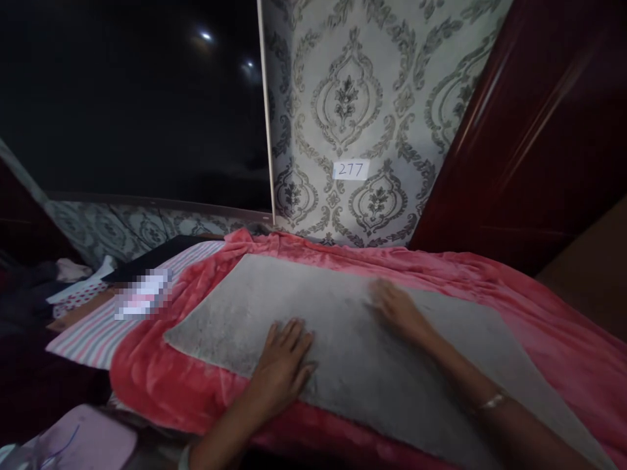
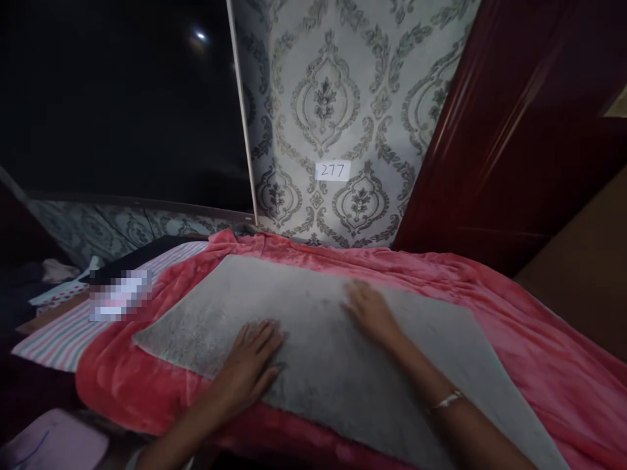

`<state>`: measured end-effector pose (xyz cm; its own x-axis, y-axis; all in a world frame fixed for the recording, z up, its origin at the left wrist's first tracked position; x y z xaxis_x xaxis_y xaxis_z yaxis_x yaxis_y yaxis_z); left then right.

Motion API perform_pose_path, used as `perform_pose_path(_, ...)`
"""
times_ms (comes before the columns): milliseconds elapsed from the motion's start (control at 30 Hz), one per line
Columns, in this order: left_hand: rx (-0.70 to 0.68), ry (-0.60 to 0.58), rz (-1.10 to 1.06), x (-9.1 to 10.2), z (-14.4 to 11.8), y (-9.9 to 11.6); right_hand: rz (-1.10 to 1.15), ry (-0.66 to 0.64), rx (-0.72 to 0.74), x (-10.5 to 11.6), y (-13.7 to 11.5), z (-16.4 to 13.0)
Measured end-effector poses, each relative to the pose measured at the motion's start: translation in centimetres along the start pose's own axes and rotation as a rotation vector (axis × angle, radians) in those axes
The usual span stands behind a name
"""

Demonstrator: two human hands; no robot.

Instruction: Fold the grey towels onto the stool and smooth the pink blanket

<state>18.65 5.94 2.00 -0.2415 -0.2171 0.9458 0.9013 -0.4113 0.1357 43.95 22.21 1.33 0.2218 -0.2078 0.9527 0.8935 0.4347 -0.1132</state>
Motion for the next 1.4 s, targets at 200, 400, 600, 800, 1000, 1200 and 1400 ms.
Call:
perform_pose_path(200,-0.034,0.183,0.152,-1.5,-3.8,-3.4,0.23,-0.215,0.493,-4.8,-20.7,3.8)
perform_pose_path(400,-0.051,0.263,0.243,-3.4,-4.8,-3.6,0.067,-0.238,0.261,-7.0,-14.8,11.0)
perform_pose_path(600,-0.121,0.282,0.211,-3.0,-4.9,-3.5,-0.097,-0.163,-0.042,-5.2,-11.0,14.5)
perform_pose_path(800,0.093,0.332,0.206,-0.1,-5.7,-7.7,0.236,-0.273,0.651,-6.6,-26.0,8.8)
perform_pose_path(1000,0.15,0.324,0.235,-1.8,-6.6,-9.0,0.167,-0.307,0.583,-9.1,-24.4,13.4)
perform_pose_path(1200,0.124,0.303,0.285,-0.9,-6.6,-8.4,-0.032,-0.219,0.174,-8.0,-19.7,19.1)
perform_pose_path(1400,0.126,0.374,0.346,3.0,-6.7,-9.5,0.211,-0.265,0.749,-6.7,-32.3,11.6)
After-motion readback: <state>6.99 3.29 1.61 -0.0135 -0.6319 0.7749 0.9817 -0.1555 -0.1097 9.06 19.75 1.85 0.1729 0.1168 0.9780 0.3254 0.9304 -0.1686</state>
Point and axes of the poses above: each hand's wrist, its own z-axis towards the middle knuckle, its own x-axis out of the back of the hand, y = z × x, the point moved 9 cm from there along z, towards the middle knuckle, and after that the axes turned 5 degrees about y, right-handed, at the moved point
